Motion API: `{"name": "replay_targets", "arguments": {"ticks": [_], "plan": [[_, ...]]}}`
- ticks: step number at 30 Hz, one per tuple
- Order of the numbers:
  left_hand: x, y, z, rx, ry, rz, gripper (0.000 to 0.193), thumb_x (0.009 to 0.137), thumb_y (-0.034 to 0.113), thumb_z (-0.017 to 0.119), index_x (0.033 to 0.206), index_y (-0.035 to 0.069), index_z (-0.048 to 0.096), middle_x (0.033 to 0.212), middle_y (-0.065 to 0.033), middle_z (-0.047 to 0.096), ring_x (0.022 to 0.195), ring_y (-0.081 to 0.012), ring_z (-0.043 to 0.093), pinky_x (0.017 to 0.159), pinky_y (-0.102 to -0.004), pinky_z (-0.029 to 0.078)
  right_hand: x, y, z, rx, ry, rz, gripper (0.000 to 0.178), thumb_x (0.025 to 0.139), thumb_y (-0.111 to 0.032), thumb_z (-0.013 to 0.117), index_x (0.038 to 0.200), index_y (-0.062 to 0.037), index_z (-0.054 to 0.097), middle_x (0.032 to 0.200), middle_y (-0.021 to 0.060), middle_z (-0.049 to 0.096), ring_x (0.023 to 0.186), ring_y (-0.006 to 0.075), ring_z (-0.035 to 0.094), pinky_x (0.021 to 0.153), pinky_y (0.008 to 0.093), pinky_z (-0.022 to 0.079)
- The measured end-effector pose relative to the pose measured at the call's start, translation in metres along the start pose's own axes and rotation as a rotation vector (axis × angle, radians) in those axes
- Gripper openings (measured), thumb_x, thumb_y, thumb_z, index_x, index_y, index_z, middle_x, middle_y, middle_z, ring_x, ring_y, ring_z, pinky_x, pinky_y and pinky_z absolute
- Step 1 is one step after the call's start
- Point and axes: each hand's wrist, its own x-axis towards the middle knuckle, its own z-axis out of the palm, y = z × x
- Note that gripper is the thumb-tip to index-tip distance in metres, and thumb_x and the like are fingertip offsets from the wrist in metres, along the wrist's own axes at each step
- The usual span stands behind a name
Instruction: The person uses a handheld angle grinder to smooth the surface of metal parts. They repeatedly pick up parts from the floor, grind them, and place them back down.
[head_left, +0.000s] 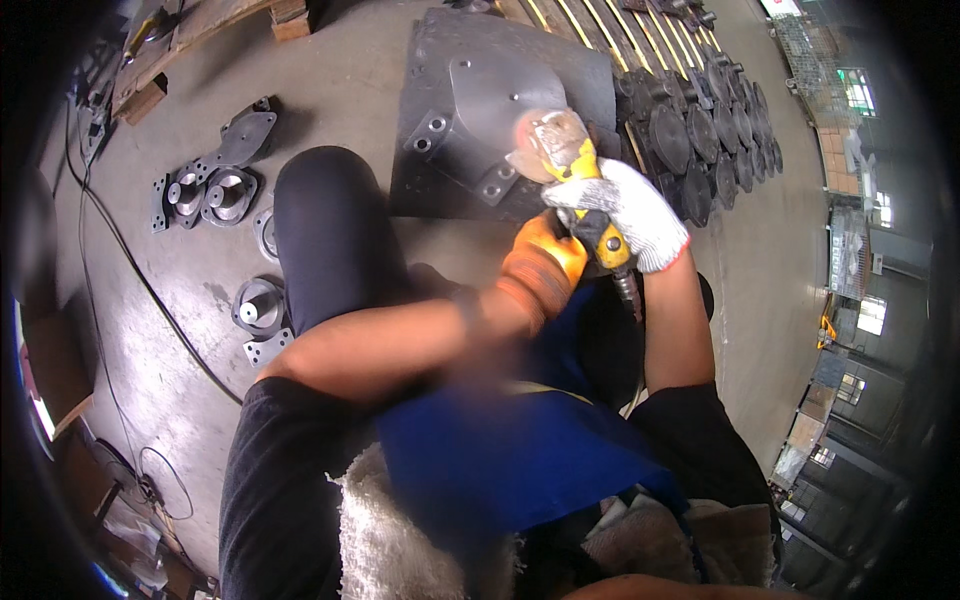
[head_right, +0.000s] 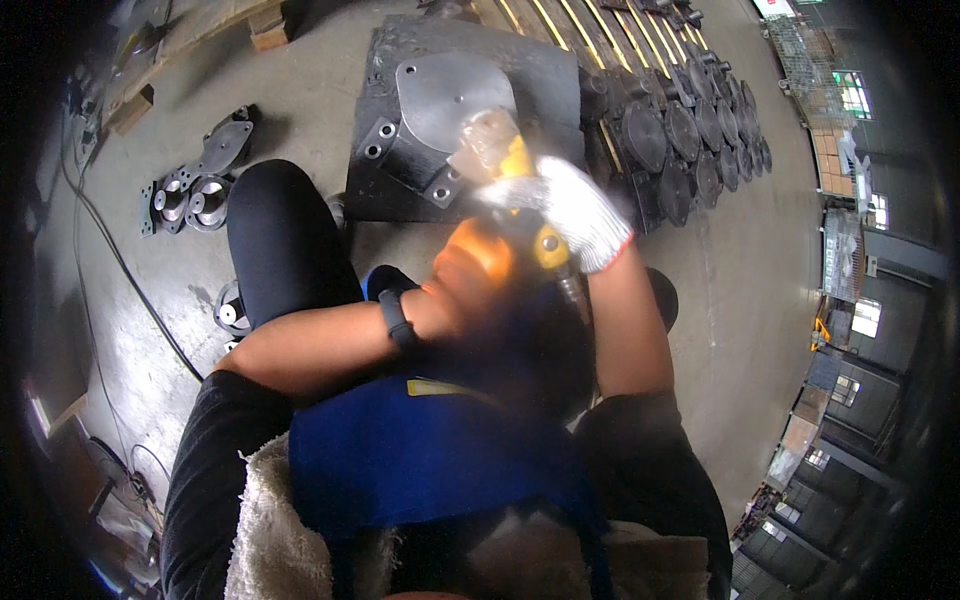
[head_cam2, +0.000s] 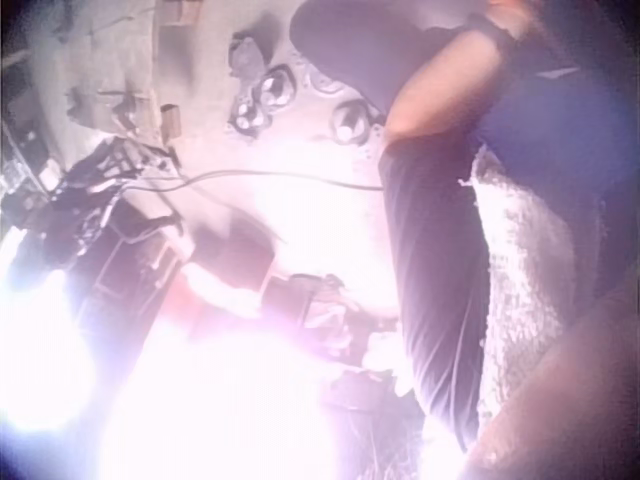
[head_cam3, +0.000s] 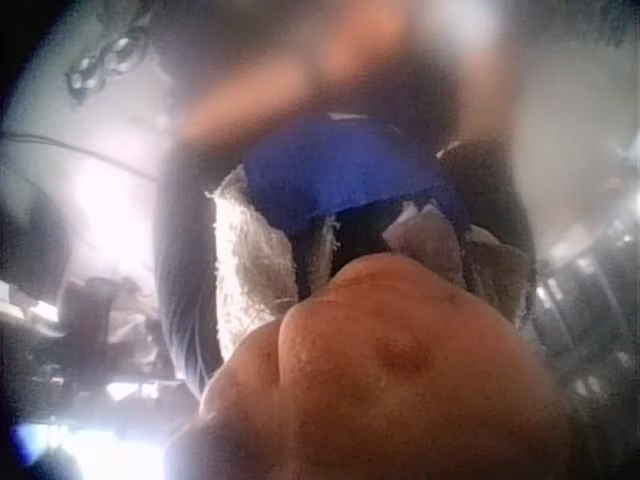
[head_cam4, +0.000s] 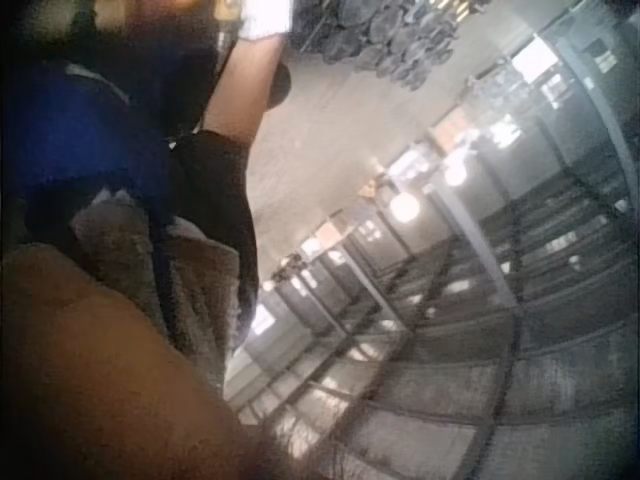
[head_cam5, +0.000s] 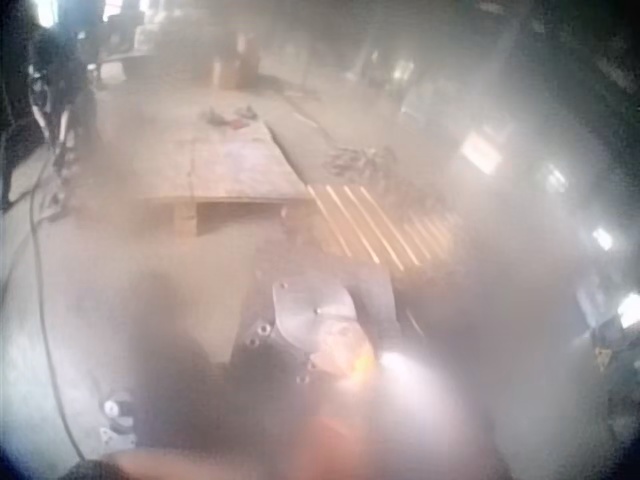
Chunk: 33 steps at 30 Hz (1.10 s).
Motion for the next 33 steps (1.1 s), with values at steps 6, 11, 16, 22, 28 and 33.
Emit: {"name": "replay_targets", "arguments": {"ticks": [6,11,16,22,28,33], "plan": [[-0.008,0.007,-0.007,0.11,-0.059,0.038,0.043,0.082,0.019,0.059,0.119,-0.002,0.057,0.105,-0.0203,0.066,0.097,-0.036,0.063,0.086,-0.0402,0.049,-0.01,-0.017,0.015,0.141,-0.022,0.001,0.016,0.081,-0.016,0.076,0.089,-0.0037,0.069,0.075,-0.0007,0.063,0.066,0.0078,0.058,0.06,0.0237,0.045],[0.003,0.031,-0.031,0.01,-0.201,0.157,0.045,0.085,0.021,0.054,0.123,-0.003,0.054,0.115,-0.0195,0.062,0.107,-0.0332,0.058,0.093,-0.0402,0.045,0.0,0.002,0.002,-0.021,0.031,0.02,0.016,0.081,-0.016,0.076,0.09,-0.0035,0.07,0.075,-0.0008,0.063,0.066,0.0074,0.057,0.06,0.0241,0.045],[-0.001,0.026,-0.017,0.057,-0.094,0.051,0.027,0.091,0.012,0.049,0.113,0.001,0.061,0.111,-0.0159,0.067,0.104,-0.0325,0.063,0.093,-0.0366,0.048,0.002,-0.003,0.003,-0.079,0.0,-0.034,0.017,0.083,-0.016,0.074,0.092,-0.0019,0.07,0.079,0.0,0.065,0.07,0.0073,0.058,0.061,0.024,0.046],[0.013,0.042,-0.028,0.069,-0.123,-0.187,0.024,0.09,0.012,0.051,0.106,0.001,0.064,0.107,-0.0174,0.069,0.104,-0.0339,0.064,0.091,-0.0372,0.049,0.001,-0.008,0.01,0.04,0.051,-0.002,0.017,0.082,-0.015,0.075,0.091,-0.0022,0.07,0.076,0.0006,0.064,0.067,0.0086,0.058,0.061,0.024,0.046],[0.026,0.004,-0.02,0.037,0.02,-0.102,0.025,0.088,0.014,0.055,0.106,0.001,0.066,0.1,-0.0219,0.07,0.095,-0.038,0.066,0.082,-0.0387,0.051,0.028,0.001,-0.007,-0.009,-0.127,-0.266,0.023,0.09,-0.018,0.065,0.099,0.0032,0.07,0.081,0.0024,0.066,0.072,0.0088,0.061,0.063,0.0233,0.047],[0.021,0.016,-0.013,0.014,-0.031,-0.171,0.026,0.088,0.018,0.056,0.104,0.001,0.067,0.099,-0.0219,0.07,0.096,-0.0389,0.066,0.082,-0.0398,0.051,0.008,-0.01,-0.004,0.064,-0.009,0.044,0.024,0.08,-0.018,0.077,0.097,-0.0022,0.07,0.08,0.0,0.065,0.07,0.0077,0.06,0.063,0.023,0.047]]}}
